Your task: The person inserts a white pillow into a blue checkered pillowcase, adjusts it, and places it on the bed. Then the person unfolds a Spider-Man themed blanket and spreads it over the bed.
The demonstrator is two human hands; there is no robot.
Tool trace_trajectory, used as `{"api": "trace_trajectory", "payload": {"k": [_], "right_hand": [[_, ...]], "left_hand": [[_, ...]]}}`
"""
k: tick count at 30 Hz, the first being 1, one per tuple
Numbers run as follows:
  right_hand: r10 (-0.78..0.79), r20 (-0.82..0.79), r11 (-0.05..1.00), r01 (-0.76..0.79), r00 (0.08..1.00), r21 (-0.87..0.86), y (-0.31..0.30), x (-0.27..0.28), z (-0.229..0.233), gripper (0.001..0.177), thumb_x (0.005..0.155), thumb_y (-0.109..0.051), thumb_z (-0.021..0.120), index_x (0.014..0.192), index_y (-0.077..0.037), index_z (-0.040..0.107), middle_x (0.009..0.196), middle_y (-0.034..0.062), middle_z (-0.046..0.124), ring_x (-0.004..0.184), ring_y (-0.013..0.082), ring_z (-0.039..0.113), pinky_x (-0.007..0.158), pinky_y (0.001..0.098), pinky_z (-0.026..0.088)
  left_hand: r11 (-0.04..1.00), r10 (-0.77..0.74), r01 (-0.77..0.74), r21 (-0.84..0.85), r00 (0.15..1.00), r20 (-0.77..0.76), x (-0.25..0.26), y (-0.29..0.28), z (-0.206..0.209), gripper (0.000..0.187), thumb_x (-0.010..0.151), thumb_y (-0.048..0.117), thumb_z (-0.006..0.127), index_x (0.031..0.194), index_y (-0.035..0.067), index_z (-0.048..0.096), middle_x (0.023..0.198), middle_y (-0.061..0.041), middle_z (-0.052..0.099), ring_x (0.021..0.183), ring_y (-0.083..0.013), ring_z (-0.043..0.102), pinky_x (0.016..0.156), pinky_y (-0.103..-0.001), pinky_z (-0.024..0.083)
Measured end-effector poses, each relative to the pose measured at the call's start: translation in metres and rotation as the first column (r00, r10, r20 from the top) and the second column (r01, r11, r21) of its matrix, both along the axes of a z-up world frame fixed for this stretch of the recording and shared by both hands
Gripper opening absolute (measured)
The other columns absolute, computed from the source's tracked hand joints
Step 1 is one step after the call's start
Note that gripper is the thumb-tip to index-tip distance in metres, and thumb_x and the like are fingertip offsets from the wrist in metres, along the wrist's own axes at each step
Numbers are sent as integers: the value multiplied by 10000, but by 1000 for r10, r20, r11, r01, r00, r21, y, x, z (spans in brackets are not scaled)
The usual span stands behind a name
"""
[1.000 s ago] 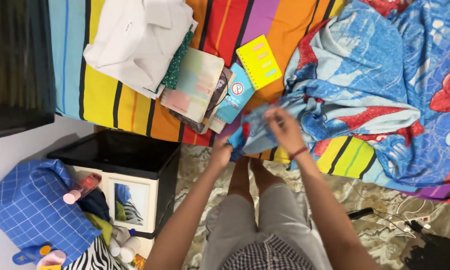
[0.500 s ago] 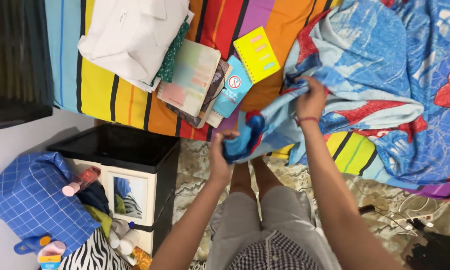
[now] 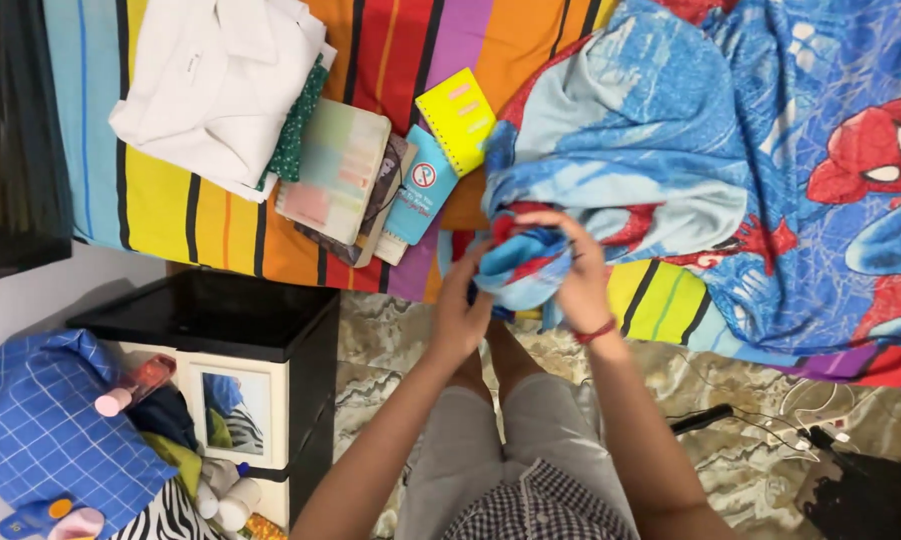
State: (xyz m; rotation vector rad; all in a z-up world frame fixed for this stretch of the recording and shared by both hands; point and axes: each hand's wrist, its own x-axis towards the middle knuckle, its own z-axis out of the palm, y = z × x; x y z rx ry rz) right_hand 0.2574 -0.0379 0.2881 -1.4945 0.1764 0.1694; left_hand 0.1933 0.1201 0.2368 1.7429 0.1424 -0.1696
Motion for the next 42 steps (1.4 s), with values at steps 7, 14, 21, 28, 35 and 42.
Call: {"api": "trace_trajectory", "payload": {"k": [7,14,21,28,35,42], "right_hand": [[223,-253,370,-322,941,-872,-97,-9,-117,399,895,-8,540,1134,-243,756,1123,44,701,1012,320,709,875,461,573],[567,-235,278,-451,790,-848,-26,23,-113,546,810,-319,814,1320,-222,647,1375,165,574,1236,422,566,1007,558,496],[155,102,888,-94,983,-450,-101,62,-129,429,870,12,607,1296,-4,652,1269,268,616,1268,466,542,1086,534,415],[-706,454,542,828,543,-147,-239,-1,-157,197,999,-170,498,970,-63,661,976,49,602,899,159,511,860,391,506],[-717,350,227,677,603,-700,-182,-56,-154,432,857,24,588,1265,-86,501,1263,213,502,1135,368,557,1059,441,415],[203,-98,248,-148,974,-957,-111,-22,-179,917,824,-286,840,1611,-198,378,1676,177,229,1308,474,525,961,532,518]], "left_hand": [[964,-211,221,-146,974,85,-34,-31,-14,352,866,-7,596,1203,19,696,1324,-169,683,1265,-371,606,1112,-508,433],[934,-319,264,-239,918,-234,-58,-46,-45,438,849,10,549,1240,72,734,1255,-124,716,1248,-321,628,1085,-449,470],[981,-68,-21,-192,892,-447,-98,-34,-127,406,864,86,543,1206,-19,734,1116,-278,714,1155,-398,640,1027,-496,478],[728,-18,-297,-617,893,-451,-98,-42,-180,278,928,285,632,1081,70,717,985,-4,697,845,-113,637,731,-292,488],[909,-187,24,-417,917,-354,-92,-38,-165,454,909,196,448,1277,49,671,1321,-121,670,1237,-247,610,1074,-383,437],[878,-234,25,-478,894,-382,-108,-44,-169,440,971,244,508,1340,48,646,1399,-123,629,1319,-244,567,1157,-346,367]]}}
